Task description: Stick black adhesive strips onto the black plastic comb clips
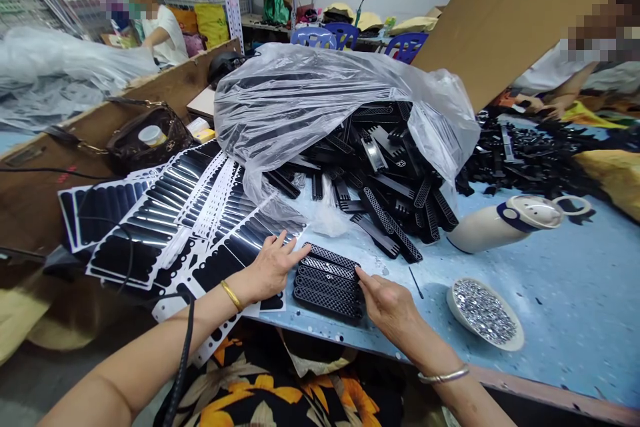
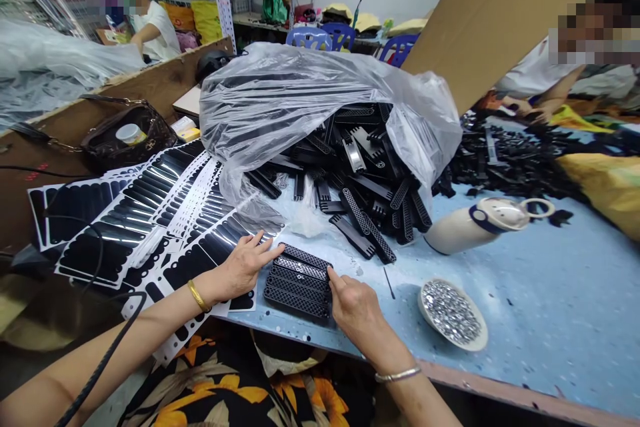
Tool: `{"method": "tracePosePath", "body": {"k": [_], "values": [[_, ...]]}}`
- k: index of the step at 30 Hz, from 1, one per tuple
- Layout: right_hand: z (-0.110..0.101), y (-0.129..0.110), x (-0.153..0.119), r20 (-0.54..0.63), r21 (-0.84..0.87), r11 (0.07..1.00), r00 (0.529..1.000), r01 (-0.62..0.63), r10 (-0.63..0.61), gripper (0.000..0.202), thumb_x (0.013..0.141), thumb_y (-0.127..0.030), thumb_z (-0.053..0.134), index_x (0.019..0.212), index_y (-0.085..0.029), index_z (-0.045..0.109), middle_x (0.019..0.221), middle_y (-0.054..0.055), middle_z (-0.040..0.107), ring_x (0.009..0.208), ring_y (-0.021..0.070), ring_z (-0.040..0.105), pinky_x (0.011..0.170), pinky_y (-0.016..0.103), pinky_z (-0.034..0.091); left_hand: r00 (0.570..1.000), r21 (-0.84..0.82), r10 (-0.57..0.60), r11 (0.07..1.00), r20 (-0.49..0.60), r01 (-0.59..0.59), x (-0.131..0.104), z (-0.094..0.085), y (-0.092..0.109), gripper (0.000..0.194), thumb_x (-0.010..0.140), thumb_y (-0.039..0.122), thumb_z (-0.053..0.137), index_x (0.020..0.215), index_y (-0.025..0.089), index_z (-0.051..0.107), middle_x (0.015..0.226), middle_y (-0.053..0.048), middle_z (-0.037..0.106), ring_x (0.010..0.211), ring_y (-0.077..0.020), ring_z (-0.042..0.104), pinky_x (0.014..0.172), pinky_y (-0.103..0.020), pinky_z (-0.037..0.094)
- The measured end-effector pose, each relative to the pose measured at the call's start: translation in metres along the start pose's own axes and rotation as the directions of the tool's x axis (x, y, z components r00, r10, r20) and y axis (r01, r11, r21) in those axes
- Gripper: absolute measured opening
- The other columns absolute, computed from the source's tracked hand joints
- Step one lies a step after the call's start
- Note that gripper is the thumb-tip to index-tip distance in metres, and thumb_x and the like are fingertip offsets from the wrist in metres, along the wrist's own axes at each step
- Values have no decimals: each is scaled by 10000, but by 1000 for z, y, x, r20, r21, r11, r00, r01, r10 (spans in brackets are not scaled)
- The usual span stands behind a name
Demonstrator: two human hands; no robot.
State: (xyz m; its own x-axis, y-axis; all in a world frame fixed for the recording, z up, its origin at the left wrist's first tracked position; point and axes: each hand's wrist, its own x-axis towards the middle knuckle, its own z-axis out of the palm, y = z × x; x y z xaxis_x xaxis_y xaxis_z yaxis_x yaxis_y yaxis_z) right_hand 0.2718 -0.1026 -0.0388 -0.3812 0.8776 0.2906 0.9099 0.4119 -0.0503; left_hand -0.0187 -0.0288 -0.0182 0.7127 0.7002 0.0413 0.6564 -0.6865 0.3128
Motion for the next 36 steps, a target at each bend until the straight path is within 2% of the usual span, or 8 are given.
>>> {"method": "tracePosePath", "body": {"k": [4,9,13,21,26,30,34,36], "values": [[0,1,1,45,16,999,998,-40,39,370,949,-176,380,1140,-138,695,653,58,687,556,156,639,538,248,464,1000,-56,2,998,11,-1,2,-4,-2,722,733,-24,460,1418,207,448,1354,-154,565,1350,-411,403,980,-553,405],[2,1,0,45,33,997,997,-64,63,376,944,-173,379,1148,-133,692,698,71,704,592,171,656,570,264,494,999,-209,-17,978,27,23,9,-6,-11,613,823,5,412,1364,275,515,1392,-92,560,1346,-336,442,1000,-537,413],[2,3,-1,45,43,996,996,-76,74,378,945,-175,378,1161,-153,687,718,67,708,619,166,660,604,259,500,999,-213,-7,977,50,17,8,-3,-14,678,791,-23,427,1394,280,489,1416,-108,533,1384,-348,381,1021,-569,381],[1,4,0,63,66,993,994,-98,94,367,930,-184,405,1163,-177,688,714,61,704,612,158,652,601,248,491,997,-222,5,975,71,11,13,-9,-14,613,842,7,417,1374,297,513,1399,-82,554,1370,-329,410,1030,-574,394],[1,3,0,64,65,992,992,-111,107,365,922,-191,414,1160,-190,692,707,57,704,613,158,653,600,247,496,999,-191,7,982,45,2,7,-1,-15,657,815,-13,427,1407,270,466,1412,-112,535,1379,-346,390,1017,-598,389],[1,3,0,74,77,990,990,-122,116,390,921,-192,397,1186,-189,682,717,62,710,630,168,658,604,261,509,1000,-236,-10,972,13,13,5,1,-16,580,865,21,413,1375,281,505,1397,-96,553,1367,-318,417,1026,-569,402],[1,2,0,70,80,989,990,-126,121,394,913,-193,401,1190,-187,682,715,64,711,636,171,660,607,265,515,1000,-260,-15,966,9,17,11,-6,-13,549,870,33,421,1337,291,551,1366,-86,584,1342,-333,449,1014,-593,412],[0,3,1,70,79,989,990,-125,119,390,911,-190,405,1184,-190,685,719,63,713,642,172,663,612,268,518,1000,-274,-6,962,2,6,15,-9,-12,546,856,23,430,1305,293,583,1339,-65,609,1323,-323,477,1013,-561,432]]}}
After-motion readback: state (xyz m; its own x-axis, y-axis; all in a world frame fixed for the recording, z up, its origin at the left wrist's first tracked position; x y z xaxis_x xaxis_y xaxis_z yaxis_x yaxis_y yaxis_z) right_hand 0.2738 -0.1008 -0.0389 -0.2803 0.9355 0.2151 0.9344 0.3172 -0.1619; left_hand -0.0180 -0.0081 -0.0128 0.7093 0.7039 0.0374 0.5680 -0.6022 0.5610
